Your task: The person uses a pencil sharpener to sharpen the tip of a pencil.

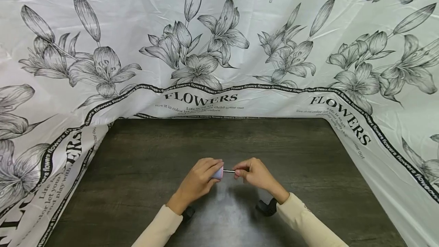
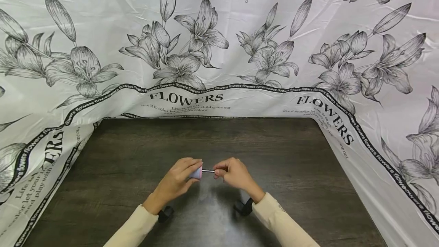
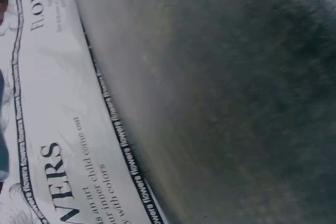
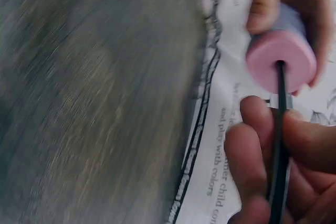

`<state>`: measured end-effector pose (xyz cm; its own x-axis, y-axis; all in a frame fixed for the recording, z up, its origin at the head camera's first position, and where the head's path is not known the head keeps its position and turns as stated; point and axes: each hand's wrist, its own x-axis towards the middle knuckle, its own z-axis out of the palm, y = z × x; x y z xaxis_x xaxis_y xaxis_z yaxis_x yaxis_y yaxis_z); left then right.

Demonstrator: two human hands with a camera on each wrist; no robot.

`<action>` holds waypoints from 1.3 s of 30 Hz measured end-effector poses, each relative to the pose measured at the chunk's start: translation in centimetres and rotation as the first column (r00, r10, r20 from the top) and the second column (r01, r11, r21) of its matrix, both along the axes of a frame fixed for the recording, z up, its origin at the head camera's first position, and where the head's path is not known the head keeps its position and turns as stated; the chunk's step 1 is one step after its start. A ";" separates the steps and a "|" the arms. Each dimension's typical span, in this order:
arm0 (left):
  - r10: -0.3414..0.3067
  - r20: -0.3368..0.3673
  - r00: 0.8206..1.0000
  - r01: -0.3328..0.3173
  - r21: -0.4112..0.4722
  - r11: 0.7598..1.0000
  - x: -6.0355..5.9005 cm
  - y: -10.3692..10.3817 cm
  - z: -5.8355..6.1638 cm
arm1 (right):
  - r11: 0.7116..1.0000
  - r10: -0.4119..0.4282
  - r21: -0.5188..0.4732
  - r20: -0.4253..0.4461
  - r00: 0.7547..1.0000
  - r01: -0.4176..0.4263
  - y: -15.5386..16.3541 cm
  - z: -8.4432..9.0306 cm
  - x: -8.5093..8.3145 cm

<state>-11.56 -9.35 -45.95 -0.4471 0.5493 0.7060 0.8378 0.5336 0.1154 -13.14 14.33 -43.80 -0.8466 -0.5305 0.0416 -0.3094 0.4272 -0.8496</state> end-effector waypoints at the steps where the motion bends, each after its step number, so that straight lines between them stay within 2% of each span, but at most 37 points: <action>1: 0.004 0.010 1.000 -0.004 0.002 1.000 -0.1 0.0 0.0 | 1.000 -0.013 0.015 -0.049 0.999 0.014 -0.1 -0.1 0.1; 3: 0.016 0.060 0.998 -0.016 0.003 1.000 -0.2 0.0 0.3 | 0.998 -0.042 0.044 -0.191 0.981 0.052 -0.3 -0.5 0.4; 4: 0.025 0.097 0.995 -0.026 0.005 1.000 -0.2 -0.1 0.4 | 0.996 -0.052 0.050 -0.276 0.960 0.068 -0.4 -0.7 0.5; 5: 0.032 0.143 0.989 -0.033 0.010 0.999 -0.3 -0.1 0.6 | 0.994 -0.056 0.064 -0.380 0.923 0.086 -0.5 -0.8 0.6; 6: 0.036 0.196 0.980 -0.040 0.018 0.999 -0.3 -0.2 0.8 | 0.991 -0.056 0.077 -0.485 0.873 0.107 -0.5 -1.0 0.7; 7: 0.039 0.253 0.967 -0.048 0.028 0.998 -0.2 -0.3 0.9 | 0.988 -0.052 0.089 -0.584 0.810 0.127 -0.6 -1.1 0.8; 8: 0.046 0.314 0.948 -0.059 0.034 0.998 -0.2 -0.4 1.1 | 0.985 -0.043 0.096 -0.676 0.736 0.146 -0.6 -1.3 0.8; 9: 0.042 0.381 0.924 -0.064 0.045 0.997 -0.2 -0.5 1.3 | 0.981 -0.033 0.100 -0.753 0.657 0.164 -0.7 -1.5 0.7; 10: 0.033 0.458 0.889 -0.067 0.057 0.996 -0.2 -0.6 1.5 | 0.979 -0.025 0.096 -0.815 0.579 0.177 -0.7 -1.5 0.7; 11: 0.017 0.532 0.847 -0.065 0.072 0.995 -0.2 -0.7 1.7 | 0.977 -0.017 0.091 -0.865 0.502 0.191 -0.7 -1.6 0.7; 12: 0.000 0.601 0.799 -0.063 0.083 0.995 -0.3 -0.8 2.0 | 0.977 -0.008 0.087 -0.898 0.439 0.195 -0.7 -1.6 0.6; 13: -0.021 0.669 0.743 -0.057 0.095 0.994 -0.4 -1.0 2.2 | 0.976 0.003 0.085 -0.926 0.378 0.201 -0.7 -1.6 0.5; 15: -0.089 0.782 0.616 -0.031 0.137 0.990 -0.7 -1.3 2.6 | 0.976 0.023 0.077 -0.966 0.258 0.202 -0.6 -1.7 0.4; 16: -0.132 0.828 0.545 -0.014 0.167 0.986 -0.9 -1.6 2.8 | 0.977 0.034 0.076 -0.978 0.204 0.201 -0.6 -1.6 0.3; 18: -0.218 0.888 0.404 0.024 0.228 0.973 -1.2 -2.0 3.0 | 0.978 0.057 0.078 -0.992 0.114 0.193 -0.6 -1.6 0.2; 19: -0.265 0.909 0.322 0.039 0.267 0.963 -1.4 -2.2 3.1 | 0.979 0.064 0.078 -0.995 0.078 0.188 -0.6 -1.6 0.2; 20: -0.308 0.918 0.249 0.053 0.304 0.951 -1.6 -2.4 3.1 | 0.981 0.067 0.075 -0.996 0.053 0.180 -0.5 -1.5 0.2; 22: -0.371 0.922 0.106 0.056 0.367 0.928 -1.8 -2.5 3.2 | 0.984 0.069 0.072 -0.997 0.021 0.165 -0.5 -1.6 0.2; 23: -0.386 0.921 0.057 0.050 0.384 0.922 -1.8 -2.5 3.3 | 0.985 0.067 0.069 -0.998 0.017 0.155 -0.5 -1.7 0.2; 24: -0.397 0.918 0.018 0.039 0.396 0.917 -1.8 -2.5 3.3 | 0.987 0.063 0.065 -0.998 0.020 0.146 -0.4 -1.8 0.2; 25: -0.396 0.918 0.009 0.030 0.396 0.918 -1.9 -2.4 3.4 | 0.989 0.058 0.062 -0.998 0.032 0.136 -0.4 -1.9 0.2; 26: -0.387 0.922 0.029 0.031 0.386 0.922 -1.8 -2.3 3.4 | 0.990 0.054 0.059 -0.997 0.050 0.126 -0.4 -2.1 0.2; 27: -0.365 0.929 0.067 0.029 0.364 0.931 -1.7 -2.1 3.5 | 0.992 0.049 0.059 -0.995 0.085 0.116 -0.4 -2.3 0.2; 28: -0.335 0.934 0.125 0.033 0.334 0.942 -1.6 -1.9 3.6 | 0.994 0.043 0.057 -0.989 0.144 0.096 -0.4 -2.4 0.3; 29: -0.293 0.935 0.200 0.036 0.292 0.956 -1.5 -1.7 3.7 | 0.996 0.037 0.055 -0.974 0.222 0.076 -0.3 -2.5 0.3; 30: -0.244 0.927 0.284 0.032 0.245 0.969 -1.3 -1.4 3.8 | 0.997 0.031 0.050 -0.949 0.314 0.054 -0.3 -2.6 0.3; 31: -0.190 0.909 0.371 0.027 0.194 0.981 -1.1 -1.1 3.9 | 0.998 0.024 0.042 -0.908 0.418 0.035 -0.3 -2.5 0.4; 32: -0.141 0.880 0.453 0.019 0.148 0.989 -0.9 -0.8 4.0 | 0.999 0.015 0.028 -0.843 0.537 0.016 -0.2 -2.4 0.4; 33: -0.090 0.839 0.536 0.008 0.101 0.995 -0.7 -0.5 4.0 | 1.000 0.003 0.007 -0.745 0.667 0.004 -0.2 -2.2 0.5; 34: -0.048 0.789 0.612 -0.003 0.063 0.998 -0.6 -0.2 4.1 | 1.000 -0.005 -0.020 -0.626 0.780 -0.009 -0.1 -1.9 0.5; 35: -0.009 0.732 0.682 -0.017 0.029 0.999 -0.4 0.1 4.0 | 0.999 -0.009 -0.042 -0.494 0.869 -0.014 -0.1 -1.6 0.4; 36: 0.014 0.673 0.740 -0.027 0.009 1.000 -0.3 0.3 3.9 | 0.998 -0.006 -0.061 -0.350 0.937 -0.016 0.0 -1.2 0.3; 37: 0.026 0.611 0.791 -0.030 -0.004 1.000 -0.2 0.6 3.7 | 0.996 0.000 -0.083 -0.201 0.980 -0.017 0.1 -0.9 0.2; 38: 0.033 0.553 0.832 -0.032 -0.011 0.999 0.0 0.8 3.5 | 0.995 0.006 -0.100 -0.063 0.998 -0.013 0.3 -0.6 0.1; 39: 0.034 0.504 0.863 -0.032 -0.014 0.999 0.1 0.9 3.3 | 0.994 0.018 -0.111 0.052 0.998 -0.012 0.5 -0.4 -0.2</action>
<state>-11.51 -8.43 -42.66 -0.7591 0.5309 0.3767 0.6480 0.5617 0.5143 -13.30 14.81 -44.18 -0.8413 -0.5376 0.0557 -0.2682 0.3257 -0.9066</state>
